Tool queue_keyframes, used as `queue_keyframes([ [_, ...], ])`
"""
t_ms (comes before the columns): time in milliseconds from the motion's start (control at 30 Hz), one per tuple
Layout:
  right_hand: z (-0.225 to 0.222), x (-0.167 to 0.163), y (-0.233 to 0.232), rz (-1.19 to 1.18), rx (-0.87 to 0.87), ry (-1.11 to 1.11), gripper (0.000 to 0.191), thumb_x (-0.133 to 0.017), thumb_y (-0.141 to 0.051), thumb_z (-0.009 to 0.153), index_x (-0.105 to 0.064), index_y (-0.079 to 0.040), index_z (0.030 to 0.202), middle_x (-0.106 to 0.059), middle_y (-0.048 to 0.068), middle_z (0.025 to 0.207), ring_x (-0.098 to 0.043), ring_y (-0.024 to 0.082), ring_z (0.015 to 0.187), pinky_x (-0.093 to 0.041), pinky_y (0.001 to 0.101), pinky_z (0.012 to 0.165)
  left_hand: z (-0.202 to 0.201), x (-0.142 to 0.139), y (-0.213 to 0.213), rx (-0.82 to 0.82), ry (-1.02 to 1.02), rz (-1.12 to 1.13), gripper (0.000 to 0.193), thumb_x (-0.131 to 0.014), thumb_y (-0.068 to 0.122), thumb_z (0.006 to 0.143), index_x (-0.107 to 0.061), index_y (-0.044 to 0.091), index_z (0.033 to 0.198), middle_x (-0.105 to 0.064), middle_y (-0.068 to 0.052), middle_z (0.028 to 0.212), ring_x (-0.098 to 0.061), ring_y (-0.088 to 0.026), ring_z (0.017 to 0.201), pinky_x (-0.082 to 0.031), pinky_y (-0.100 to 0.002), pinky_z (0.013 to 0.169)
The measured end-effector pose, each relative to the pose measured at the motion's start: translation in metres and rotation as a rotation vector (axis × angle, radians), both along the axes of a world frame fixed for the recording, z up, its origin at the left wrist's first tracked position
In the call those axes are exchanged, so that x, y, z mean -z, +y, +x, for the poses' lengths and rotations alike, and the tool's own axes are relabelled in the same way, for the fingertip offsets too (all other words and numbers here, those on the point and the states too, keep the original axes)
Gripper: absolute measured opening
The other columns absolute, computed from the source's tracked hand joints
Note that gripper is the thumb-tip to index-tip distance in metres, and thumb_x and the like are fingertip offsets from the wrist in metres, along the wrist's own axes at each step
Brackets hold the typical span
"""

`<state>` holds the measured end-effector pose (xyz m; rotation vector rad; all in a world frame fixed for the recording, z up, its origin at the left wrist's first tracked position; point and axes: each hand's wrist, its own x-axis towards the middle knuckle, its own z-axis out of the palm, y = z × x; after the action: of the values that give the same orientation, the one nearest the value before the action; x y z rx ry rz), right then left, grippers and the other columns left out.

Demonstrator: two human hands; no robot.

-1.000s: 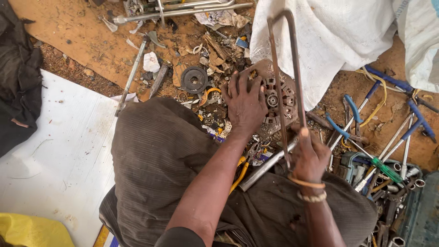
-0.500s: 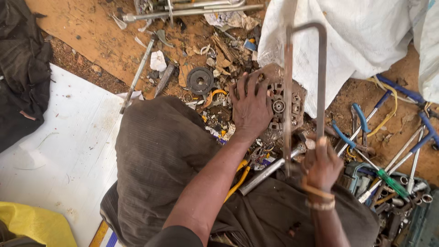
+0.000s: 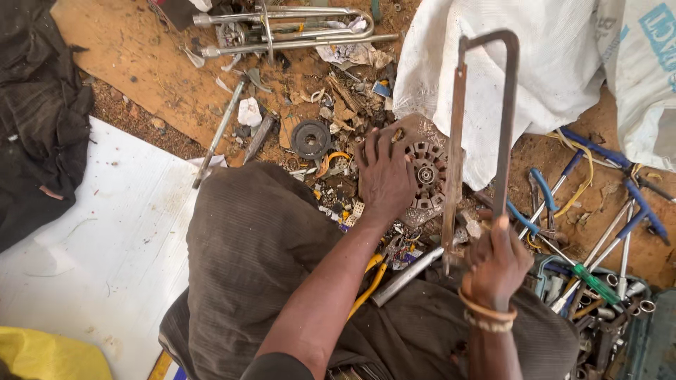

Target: The person sits on the ground and uses a hammer to strike a metal part mounted on a brick. They then use a hacksaw to cut the part and continue hammering it. The person repeatedly adjusts the part and uses the tools to modify it.

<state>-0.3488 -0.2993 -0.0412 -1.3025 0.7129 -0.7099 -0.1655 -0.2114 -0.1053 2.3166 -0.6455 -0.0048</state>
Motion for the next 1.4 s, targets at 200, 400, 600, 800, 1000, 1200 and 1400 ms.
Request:
queue_keyframes([
  [200,-0.075,-0.013,0.059,0.057,0.101,0.237,0.027,-0.048,-0.01,0.106,-0.068,0.007,0.109,-0.034,-0.009,0.05,-0.027,0.003,0.038,-0.019,0.0245,0.033,-0.002,0.006,0.006,0.005,0.046,-0.019,0.043,-0.059,0.025,0.094,-0.054,0.006,0.132,-0.042,-0.016,0.144,-0.03,-0.037,0.146,-0.02,-0.062,0.121],
  [400,-0.071,-0.004,0.082,0.071,0.164,0.186,0.032,-0.056,-0.022,0.107,-0.069,0.008,0.111,-0.034,-0.009,0.053,-0.027,0.001,0.041,-0.018,0.023,0.035,-0.006,0.013,-0.001,0.017,-0.001,0.072,0.043,-0.062,0.026,0.094,-0.056,0.014,0.134,-0.04,-0.015,0.144,-0.028,-0.038,0.144,-0.018,-0.067,0.118],
  [600,-0.082,0.007,0.105,0.051,0.234,0.148,0.03,-0.058,-0.02,0.106,-0.068,0.007,0.115,-0.035,-0.008,0.055,-0.029,0.0,0.042,-0.018,0.0225,0.035,-0.005,0.01,0.003,0.019,-0.008,0.084,0.048,-0.065,0.025,0.09,-0.056,0.021,0.137,-0.037,-0.015,0.144,-0.026,-0.039,0.144,-0.019,-0.067,0.117],
  [800,-0.076,0.0,0.106,0.125,0.207,0.129,0.032,-0.057,-0.021,0.106,-0.068,0.006,0.117,-0.035,-0.008,0.054,-0.029,0.001,0.042,-0.019,0.0225,0.036,-0.003,0.011,0.002,0.038,0.039,0.116,0.051,-0.066,0.022,0.087,-0.056,0.02,0.137,-0.036,-0.014,0.146,-0.025,-0.038,0.145,-0.019,-0.067,0.117],
  [1000,-0.074,-0.002,0.11,0.108,0.187,0.202,0.034,-0.057,-0.022,0.106,-0.068,0.008,0.118,-0.034,-0.008,0.054,-0.028,0.001,0.042,-0.019,0.0228,0.036,0.0,0.001,0.009,0.052,0.059,0.1,0.048,-0.065,0.021,0.089,-0.056,0.017,0.135,-0.036,-0.014,0.147,-0.027,-0.039,0.145,-0.019,-0.068,0.117],
  [1200,-0.067,-0.01,0.107,0.111,0.175,0.257,0.032,-0.058,-0.022,0.105,-0.069,0.006,0.117,-0.038,-0.008,0.053,-0.029,0.001,0.043,-0.018,0.0219,0.037,0.012,0.01,0.003,0.101,0.064,0.099,0.048,-0.063,0.02,0.092,-0.054,0.016,0.138,-0.035,-0.017,0.148,-0.026,-0.04,0.144,-0.018,-0.071,0.115],
  [1400,0.029,0.007,0.027,-0.259,-0.073,0.094,0.026,-0.054,-0.018,0.108,-0.071,-0.001,0.099,-0.053,-0.003,0.056,-0.032,0.001,0.037,-0.022,0.022,0.03,0.023,0.028,-0.014,0.116,0.076,0.192,0.056,-0.059,0.015,0.09,-0.048,0.015,0.145,-0.035,-0.016,0.152,-0.027,-0.038,0.146,-0.018,-0.07,0.117],
])
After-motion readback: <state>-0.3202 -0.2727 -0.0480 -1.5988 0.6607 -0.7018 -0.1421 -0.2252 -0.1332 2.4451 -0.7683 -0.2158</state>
